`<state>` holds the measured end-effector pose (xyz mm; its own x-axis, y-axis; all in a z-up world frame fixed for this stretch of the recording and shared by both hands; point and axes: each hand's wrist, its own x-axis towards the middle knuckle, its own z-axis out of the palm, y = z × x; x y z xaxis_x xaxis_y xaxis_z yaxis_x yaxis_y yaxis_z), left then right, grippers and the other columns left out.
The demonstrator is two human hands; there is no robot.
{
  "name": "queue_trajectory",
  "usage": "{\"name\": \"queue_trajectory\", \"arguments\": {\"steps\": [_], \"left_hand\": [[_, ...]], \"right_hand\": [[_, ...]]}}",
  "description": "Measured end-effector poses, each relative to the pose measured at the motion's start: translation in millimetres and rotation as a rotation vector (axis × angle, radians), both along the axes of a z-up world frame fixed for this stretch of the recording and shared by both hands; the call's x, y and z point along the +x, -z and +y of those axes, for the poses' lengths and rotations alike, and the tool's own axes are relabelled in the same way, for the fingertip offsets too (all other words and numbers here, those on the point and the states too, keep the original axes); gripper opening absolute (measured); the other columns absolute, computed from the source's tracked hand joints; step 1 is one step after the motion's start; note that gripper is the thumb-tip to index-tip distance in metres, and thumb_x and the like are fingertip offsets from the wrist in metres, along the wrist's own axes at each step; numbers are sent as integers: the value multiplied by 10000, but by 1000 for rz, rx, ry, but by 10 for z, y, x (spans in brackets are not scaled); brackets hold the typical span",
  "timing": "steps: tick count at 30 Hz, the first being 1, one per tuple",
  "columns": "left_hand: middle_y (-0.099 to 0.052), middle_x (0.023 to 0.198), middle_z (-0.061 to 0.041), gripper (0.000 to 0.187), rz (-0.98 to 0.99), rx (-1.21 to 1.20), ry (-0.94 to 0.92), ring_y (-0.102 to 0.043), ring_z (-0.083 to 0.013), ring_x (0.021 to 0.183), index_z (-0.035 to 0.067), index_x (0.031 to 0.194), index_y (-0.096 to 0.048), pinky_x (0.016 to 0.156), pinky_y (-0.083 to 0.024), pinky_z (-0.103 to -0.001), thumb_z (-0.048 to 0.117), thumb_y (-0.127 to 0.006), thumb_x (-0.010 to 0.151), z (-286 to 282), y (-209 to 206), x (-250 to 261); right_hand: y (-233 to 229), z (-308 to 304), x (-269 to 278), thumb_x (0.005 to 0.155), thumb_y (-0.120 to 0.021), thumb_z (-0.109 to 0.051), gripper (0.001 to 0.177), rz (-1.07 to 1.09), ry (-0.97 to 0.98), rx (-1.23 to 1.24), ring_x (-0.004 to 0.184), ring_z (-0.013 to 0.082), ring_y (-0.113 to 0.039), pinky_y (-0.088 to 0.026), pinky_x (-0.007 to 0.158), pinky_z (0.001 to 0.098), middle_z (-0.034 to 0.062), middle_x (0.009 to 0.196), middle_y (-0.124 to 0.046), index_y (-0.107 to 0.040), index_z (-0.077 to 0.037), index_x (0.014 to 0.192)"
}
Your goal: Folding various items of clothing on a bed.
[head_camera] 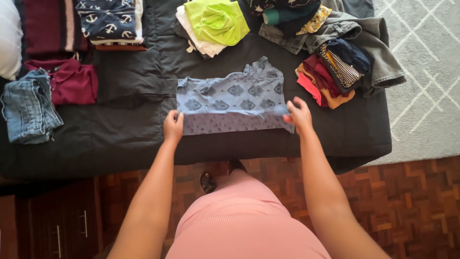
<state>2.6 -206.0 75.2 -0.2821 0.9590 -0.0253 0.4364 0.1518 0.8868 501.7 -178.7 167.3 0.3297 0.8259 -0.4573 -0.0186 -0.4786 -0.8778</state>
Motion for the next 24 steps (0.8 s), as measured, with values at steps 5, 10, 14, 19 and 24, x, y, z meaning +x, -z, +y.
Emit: {"name": "queue_trajectory", "arguments": {"steps": [5,10,14,19,24], "left_hand": [[-699,1036,-131,551,17,-188,-93,-683,-279,933,23,1217,-608,838,-544,-410,357,-827,838,183,554,23],[-695,1029,-149,627,123,-147,-140,-686,-295,923,30,1219,-611,834,-557,-412,342,-887,751,-53,389,135],[-692,966,-139,605,172,-222,-145,-676,-316,885,50,1183,-610,793,-544,-436,319,-904,728,-263,191,192],[-694,910,-134,475,220,-206,-123,-665,-328,846,69,1149,-620,746,-532,-455,284,-850,793,-326,251,186],[-655,857,-132,199,302,-171,-193,-640,-334,811,108,1058,-664,736,-517,-470,259,-744,956,-358,197,129]], "right_hand": [[637,265,222,914,-741,-296,560,104,32,-105,762,205,-728,-581,609,342,131,1074,-691,-471,-151,1383],[1063,-163,348,810,-837,-338,468,-385,-81,-49,858,260,-700,-572,714,389,146,1062,-756,-736,-47,1163],[687,-462,158,782,-871,-425,428,-1003,-152,57,939,347,-701,-554,812,454,183,1005,-731,-798,-85,1031],[760,-515,227,772,-881,-361,336,-1016,-214,-60,904,335,-692,-544,787,450,167,963,-728,-815,-104,977],[552,-494,235,837,-793,-139,142,-699,38,247,769,186,-611,-488,677,328,65,920,-684,-774,-98,972]]}}
